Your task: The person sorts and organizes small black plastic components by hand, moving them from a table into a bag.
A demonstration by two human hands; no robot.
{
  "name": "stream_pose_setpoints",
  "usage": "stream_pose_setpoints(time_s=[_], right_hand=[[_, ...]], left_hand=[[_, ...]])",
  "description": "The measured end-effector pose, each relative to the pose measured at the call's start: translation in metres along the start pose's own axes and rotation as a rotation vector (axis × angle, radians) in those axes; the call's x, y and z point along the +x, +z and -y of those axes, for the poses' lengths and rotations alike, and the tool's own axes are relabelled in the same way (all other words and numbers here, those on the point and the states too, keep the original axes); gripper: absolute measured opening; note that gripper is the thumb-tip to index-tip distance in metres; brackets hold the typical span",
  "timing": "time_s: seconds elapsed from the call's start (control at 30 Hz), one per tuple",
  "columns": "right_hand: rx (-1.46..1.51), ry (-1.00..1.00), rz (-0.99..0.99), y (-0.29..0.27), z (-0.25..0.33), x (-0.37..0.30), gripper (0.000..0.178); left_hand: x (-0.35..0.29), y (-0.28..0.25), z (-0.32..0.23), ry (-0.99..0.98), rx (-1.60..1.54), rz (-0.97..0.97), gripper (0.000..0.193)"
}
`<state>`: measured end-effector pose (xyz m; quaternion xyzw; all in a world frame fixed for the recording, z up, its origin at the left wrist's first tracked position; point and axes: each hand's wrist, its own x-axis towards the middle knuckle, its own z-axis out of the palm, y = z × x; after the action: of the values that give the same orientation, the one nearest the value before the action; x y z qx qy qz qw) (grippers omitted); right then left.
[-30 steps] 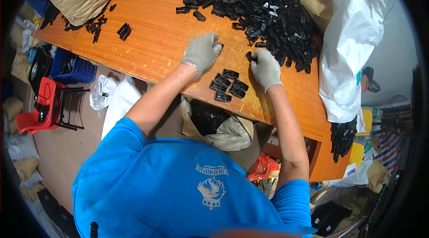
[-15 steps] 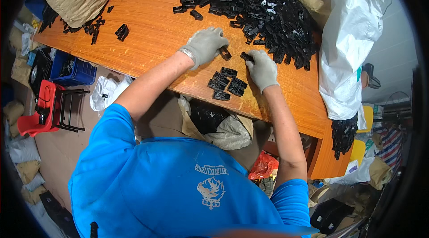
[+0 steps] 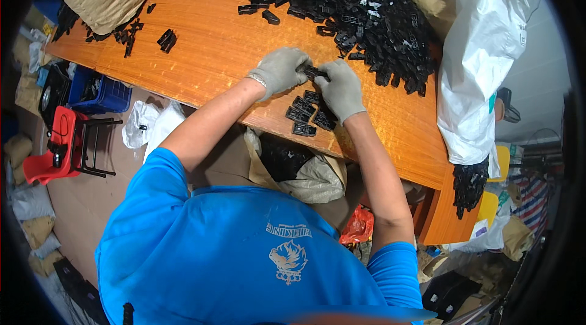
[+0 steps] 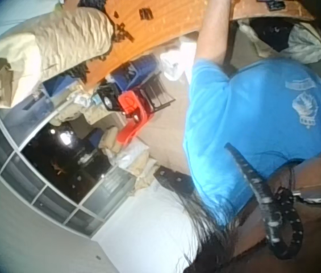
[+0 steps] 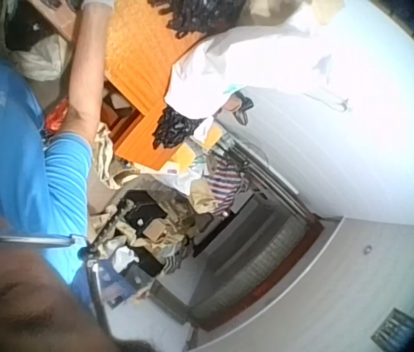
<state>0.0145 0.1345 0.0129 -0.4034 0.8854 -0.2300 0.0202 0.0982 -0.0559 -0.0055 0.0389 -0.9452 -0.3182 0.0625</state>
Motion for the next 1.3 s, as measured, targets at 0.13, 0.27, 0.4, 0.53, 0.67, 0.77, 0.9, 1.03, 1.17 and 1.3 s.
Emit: stream_pose_setpoints(time_s=[0.13, 0.27, 0.4, 0.53, 0.67, 0.77, 0.9, 1.03, 1.17, 1.3], right_hand=[[-0.025, -0.025, 0.024, -0.004, -0.003, 0.004, 0.018], [-0.056, -0.001, 0.095, -0.010, -0.001, 0.005, 0.019], [-0.003, 0.010, 0.069, -0.012, 0.003, 0.005, 0.020], [0.231, 0.139, 0.096, -0.009, -0.008, 0.008, 0.023], [0.397, 0.210, 0.232, -0.007, -0.019, 0.013, 0.023], [0.419, 0.115, 0.323, -0.023, -0.034, 0.010, 0.023], [0.042, 0.057, -0.067, -0.037, -0.075, 0.016, 0.023], [-0.240, 0.088, -0.177, -0.029, -0.087, 0.034, 0.026], [-0.342, 0.055, -0.185, -0.020, -0.091, 0.043, 0.021], [-0.381, 0.075, -0.169, -0.021, -0.086, 0.039, 0.017]], left_hand=[[-0.001, -0.003, -0.008, -0.022, -0.060, 0.002, 0.030], [0.000, -0.005, -0.003, -0.054, -0.191, 0.071, 0.028], [0.011, -0.001, 0.006, -0.189, -0.206, 0.103, 0.024], [0.018, -0.007, -0.004, -0.167, -0.191, 0.159, 0.024], [0.011, -0.013, -0.015, -0.211, -0.105, 0.176, 0.023], [-0.006, -0.012, -0.009, -0.077, -0.012, 0.185, 0.022], [-0.005, -0.022, 0.009, 0.020, -0.034, 0.119, 0.027], [0.025, -0.052, 0.029, -0.081, 0.431, -0.300, 0.032], [0.051, -0.073, 0.058, -0.164, 0.632, -0.168, 0.028], [0.050, -0.070, 0.060, -0.079, 0.571, -0.214, 0.024]])
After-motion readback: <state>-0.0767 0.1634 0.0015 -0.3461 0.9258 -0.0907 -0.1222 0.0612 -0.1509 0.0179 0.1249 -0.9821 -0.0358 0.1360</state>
